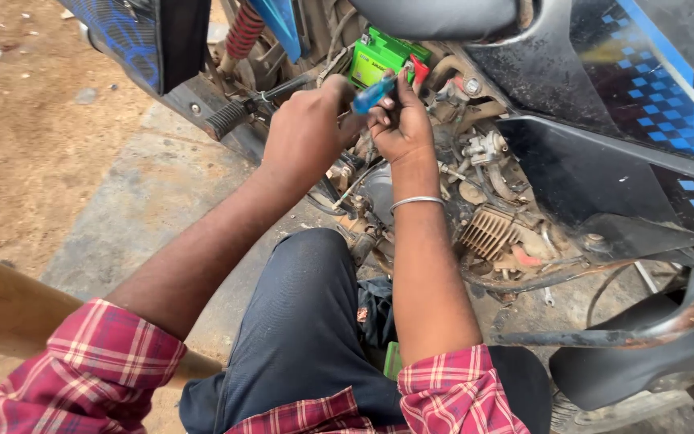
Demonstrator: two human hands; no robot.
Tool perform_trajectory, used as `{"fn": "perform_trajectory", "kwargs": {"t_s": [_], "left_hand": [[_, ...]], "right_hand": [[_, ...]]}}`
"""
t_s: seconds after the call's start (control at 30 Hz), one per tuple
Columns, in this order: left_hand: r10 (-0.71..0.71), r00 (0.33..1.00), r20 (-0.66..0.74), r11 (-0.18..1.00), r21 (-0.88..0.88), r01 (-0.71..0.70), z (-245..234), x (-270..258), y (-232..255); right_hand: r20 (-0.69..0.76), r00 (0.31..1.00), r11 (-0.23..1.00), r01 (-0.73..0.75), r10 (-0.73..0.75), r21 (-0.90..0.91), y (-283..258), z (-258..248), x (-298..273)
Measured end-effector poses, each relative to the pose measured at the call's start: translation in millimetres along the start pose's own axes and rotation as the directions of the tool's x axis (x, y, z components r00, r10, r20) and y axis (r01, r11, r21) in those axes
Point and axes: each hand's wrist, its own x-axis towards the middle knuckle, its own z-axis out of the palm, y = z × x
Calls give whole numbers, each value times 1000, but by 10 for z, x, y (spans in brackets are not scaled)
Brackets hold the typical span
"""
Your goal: The recorder is replacing or servicing the battery of a motorcycle, connecting and securing terminal wires.
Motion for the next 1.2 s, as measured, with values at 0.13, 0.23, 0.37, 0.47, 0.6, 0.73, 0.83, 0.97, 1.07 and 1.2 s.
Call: {"fn": "perform_trajectory", "kwargs": {"t_s": [0.13, 0.23, 0.37, 0.47, 0.6, 0.73, 0.83, 0.97, 1.07, 1.2], "left_hand": [[-293, 956, 35, 906, -308, 289, 116, 43, 13], [-414, 901, 129, 811, -396, 430, 165, 117, -40], [-400, 911, 98, 839, -361, 408, 446, 121, -344], [-233, 971, -47, 960, -172, 222, 123, 74, -191], [-43, 999, -10, 998, 52, 44, 101, -18, -258], [-108, 993, 48, 991, -77, 111, 89, -2, -261], [-402, 865, 302, 814, -315, 488, 370, 93, -317], [-445, 798, 406, 513, -614, 599, 1020, 139, -468], [-234, 947, 221, 921, -263, 289, 798, 111, -402], [56, 985, 165, 962, 256, -97, 689, 92, -474]], "right_hand": [[116, 989, 994, -99, 93, 55, -48, -158, 165], [99, 992, 995, -85, 80, 48, -58, -32, 122], [-79, 997, 999, -20, 24, 50, 25, 162, -35], [-37, 999, 1000, 12, -13, -19, 119, 137, -81], [22, 999, 993, -43, 45, -106, 287, 203, -288], [88, 995, 984, -23, 39, -177, 321, 281, -373], [56, 998, 965, 8, 7, -262, 284, 350, -456], [-75, 996, 955, 27, -51, -294, 274, 443, -807], [-53, 981, 815, 124, -186, -566, 361, 153, -1276], [-161, 970, 756, 33, -182, -654, 613, -238, -1780]]}}
